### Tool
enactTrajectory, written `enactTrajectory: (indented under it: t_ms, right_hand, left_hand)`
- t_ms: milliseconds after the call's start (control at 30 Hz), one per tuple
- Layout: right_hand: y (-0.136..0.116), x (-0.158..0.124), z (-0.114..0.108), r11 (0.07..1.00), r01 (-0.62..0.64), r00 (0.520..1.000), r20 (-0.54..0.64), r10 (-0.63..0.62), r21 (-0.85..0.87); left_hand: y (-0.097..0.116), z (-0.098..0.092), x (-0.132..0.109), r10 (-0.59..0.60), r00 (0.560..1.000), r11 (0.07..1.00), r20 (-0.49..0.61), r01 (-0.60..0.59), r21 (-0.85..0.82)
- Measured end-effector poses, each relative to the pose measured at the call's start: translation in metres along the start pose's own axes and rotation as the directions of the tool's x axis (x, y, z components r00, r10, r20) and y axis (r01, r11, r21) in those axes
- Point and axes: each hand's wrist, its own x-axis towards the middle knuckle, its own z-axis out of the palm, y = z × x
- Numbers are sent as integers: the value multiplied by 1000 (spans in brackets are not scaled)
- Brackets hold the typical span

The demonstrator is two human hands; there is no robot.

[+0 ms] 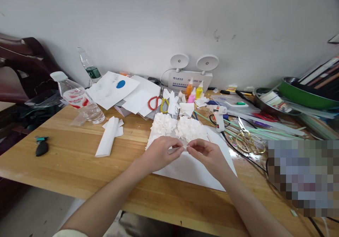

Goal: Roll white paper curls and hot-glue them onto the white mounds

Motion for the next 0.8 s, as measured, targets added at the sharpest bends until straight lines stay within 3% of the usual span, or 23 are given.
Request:
enactTrajectory:
  t_ms: [300,800]
  right_hand:
    - [-5,-2,5,999,48,997,66,-47,-10]
    - [-6,-4,6,986,109,994,37,-105,-124]
  left_hand:
    - [0,2,1,-28,1000,998,13,28,58]
    - [-1,3,0,-30,999,1000,-21,30,3]
